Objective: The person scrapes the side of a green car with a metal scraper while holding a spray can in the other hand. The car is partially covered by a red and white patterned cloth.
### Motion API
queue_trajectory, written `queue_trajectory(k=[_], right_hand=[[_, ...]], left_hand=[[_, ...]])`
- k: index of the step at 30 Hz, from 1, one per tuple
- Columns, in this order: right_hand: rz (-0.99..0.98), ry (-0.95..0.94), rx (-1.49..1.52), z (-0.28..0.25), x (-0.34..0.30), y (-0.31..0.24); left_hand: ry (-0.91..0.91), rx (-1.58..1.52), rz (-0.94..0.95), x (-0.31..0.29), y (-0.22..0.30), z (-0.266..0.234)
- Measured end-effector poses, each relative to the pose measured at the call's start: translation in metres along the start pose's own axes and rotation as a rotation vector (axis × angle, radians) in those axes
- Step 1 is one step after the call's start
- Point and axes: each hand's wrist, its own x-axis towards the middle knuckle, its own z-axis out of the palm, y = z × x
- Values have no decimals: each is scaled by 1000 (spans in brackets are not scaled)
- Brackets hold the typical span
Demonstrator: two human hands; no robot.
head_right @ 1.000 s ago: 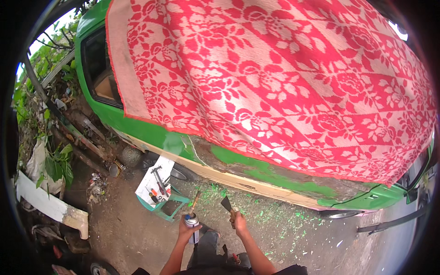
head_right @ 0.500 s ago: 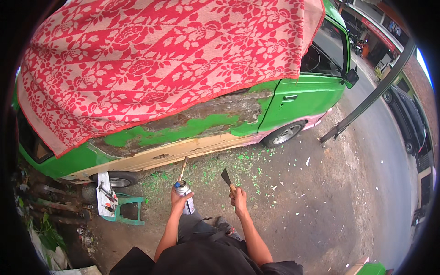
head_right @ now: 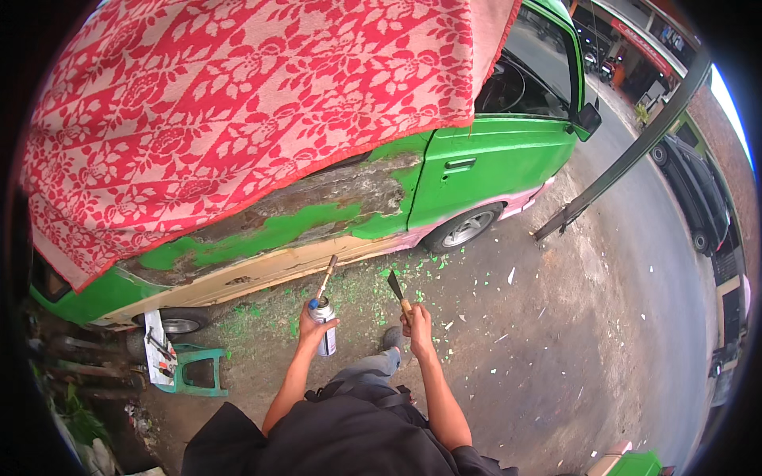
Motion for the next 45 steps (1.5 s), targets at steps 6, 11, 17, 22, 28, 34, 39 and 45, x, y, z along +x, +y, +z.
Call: queue_trajectory(k=[6,11,17,22,28,34,39,45], right_hand=[[31,-95,-95,-20,64,-60],[96,-151,-90,-33,107,-85],[255,-294,-201,-28,172,-99],[352,-407,-368,-16,242,-113],[466,-538,-554,-13,312,-130],[449,-653,-788,-8,348,-135],[494,-683,-846,1,360,-138],[574,-747,-787,7,388,-117]], left_hand=[[118,-56,-82,37,9,68],[127,-127,-90,62,12,98],[196,-122,-86,76,5,119],[372,-57,-86,89,-25,146],[579,-142,-248,109,-41,203],[719,-234,-317,141,-66,240],[717,-346,-390,159,-52,257],[695,-383,-387,177,-67,257]])
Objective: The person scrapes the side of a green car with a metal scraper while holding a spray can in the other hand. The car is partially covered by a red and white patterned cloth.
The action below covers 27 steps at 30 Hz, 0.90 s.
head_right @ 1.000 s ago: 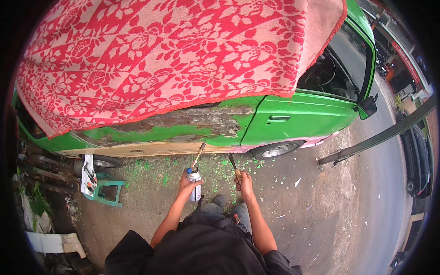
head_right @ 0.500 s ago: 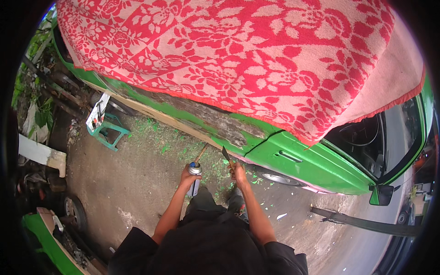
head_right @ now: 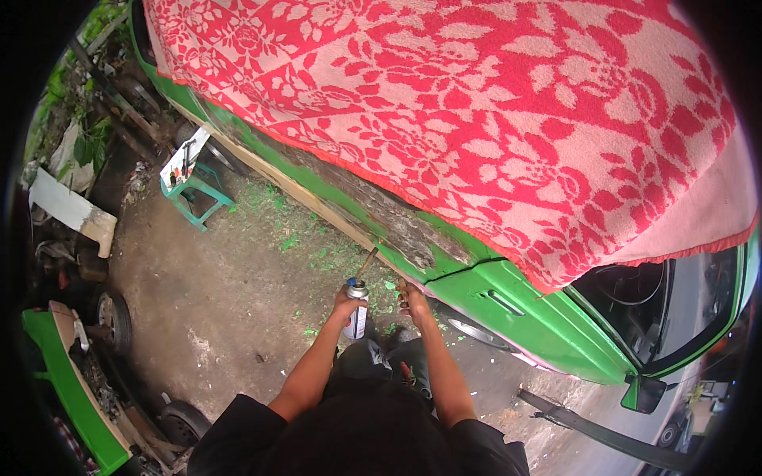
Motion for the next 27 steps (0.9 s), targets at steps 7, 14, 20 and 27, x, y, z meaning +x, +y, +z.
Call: queue_trajectory(k=[7,14,20,27], right_hand=[[-27,38,-22,13,15,0],[-31,122,-35,8,26,-1],[-55,103,53,6,32,6],[-94,159,-7,23,47,4]], left_hand=[[17,-86,7,22,-45,-15],[-18,-233,40,11,-49,-4],[-13,-278,95,-5,-52,-17],[115,-234,92,-23,-48,-65]])
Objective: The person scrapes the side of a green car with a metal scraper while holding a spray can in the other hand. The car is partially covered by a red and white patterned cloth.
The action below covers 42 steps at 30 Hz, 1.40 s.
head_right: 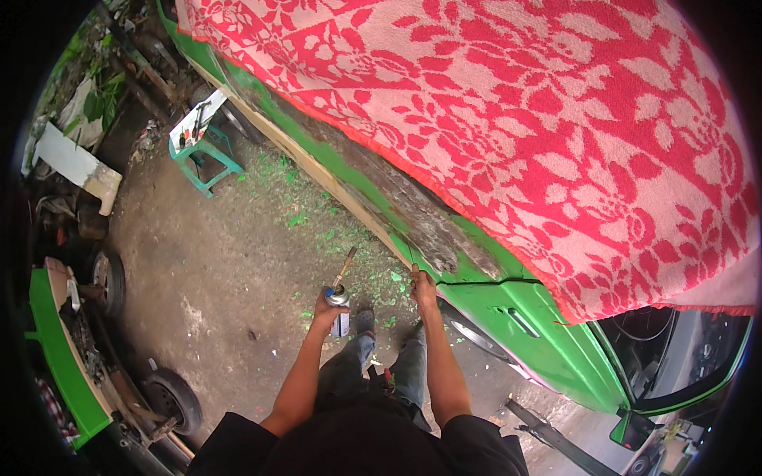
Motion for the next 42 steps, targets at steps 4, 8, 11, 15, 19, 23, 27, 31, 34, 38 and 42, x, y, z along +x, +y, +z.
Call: queue_trajectory(k=[4,8,11,15,19,23,27,31,34,38,42], right_hand=[[-60,16,44,3,25,7],[-95,20,45,21,31,9],[-99,59,50,24,19,14],[-105,68,93,29,9,14],[-155,69,57,32,39,13],[-177,96,67,46,25,16],[-130,172,94,43,8,14],[-156,184,79,40,13,17],[-160,135,51,41,14,18],[-153,119,15,33,15,17],[-191,126,30,31,25,20]], left_hand=[[34,47,-25,-6,13,-1],[17,-35,-1,-8,13,3],[13,-11,-34,-7,14,3],[25,51,-34,-12,22,8],[-23,33,-20,-9,25,18],[-20,8,38,-6,12,4],[2,57,37,-8,11,5],[-18,78,1,-8,12,11],[-34,22,26,-4,2,5],[-53,21,10,-6,8,10],[-49,-3,9,-6,12,19]])
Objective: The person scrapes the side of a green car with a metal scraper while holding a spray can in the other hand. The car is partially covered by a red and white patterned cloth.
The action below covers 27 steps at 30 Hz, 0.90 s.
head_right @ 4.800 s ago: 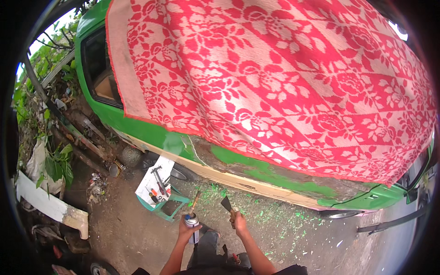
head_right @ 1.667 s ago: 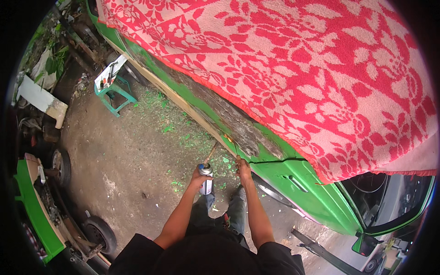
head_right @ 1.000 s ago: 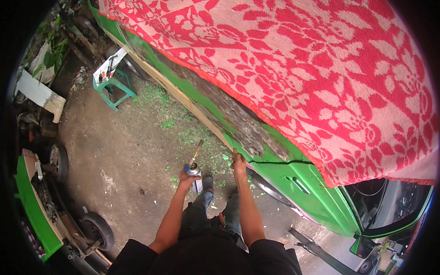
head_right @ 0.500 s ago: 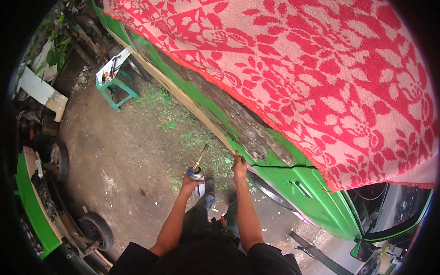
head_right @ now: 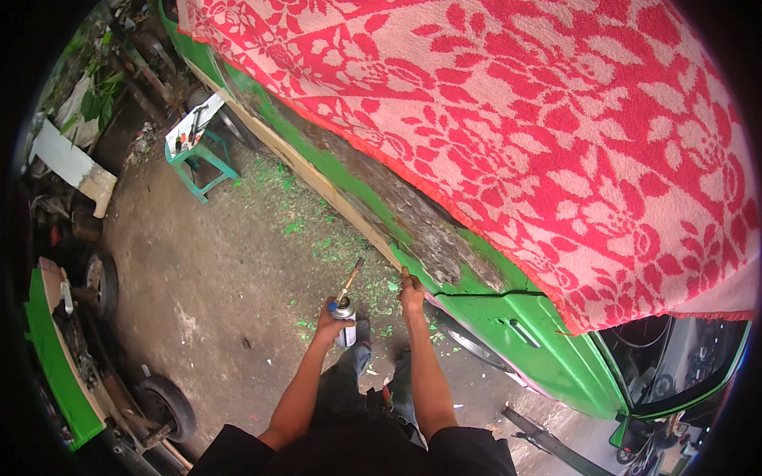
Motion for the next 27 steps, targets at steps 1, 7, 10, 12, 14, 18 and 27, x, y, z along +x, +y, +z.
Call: queue_trajectory(k=[1,7,10,12,14,18,27], right_hand=[[4,-11,-7,6,-3,-1],[50,34,-61,5,-11,-6],[8,36,-69,14,2,-12],[0,17,-33,20,3,-16],[31,37,-19,20,-5,-18],[50,88,23,23,-21,-20],[4,54,-12,9,-12,-6]], left_hand=[[-1,17,3,1,-3,-4],[-17,-11,10,5,-8,-13],[-20,11,19,5,-4,-9],[-24,1,15,7,0,-8],[-19,-4,1,5,3,-7],[-13,-112,41,7,-2,-13],[-14,-18,18,14,-9,-13]])
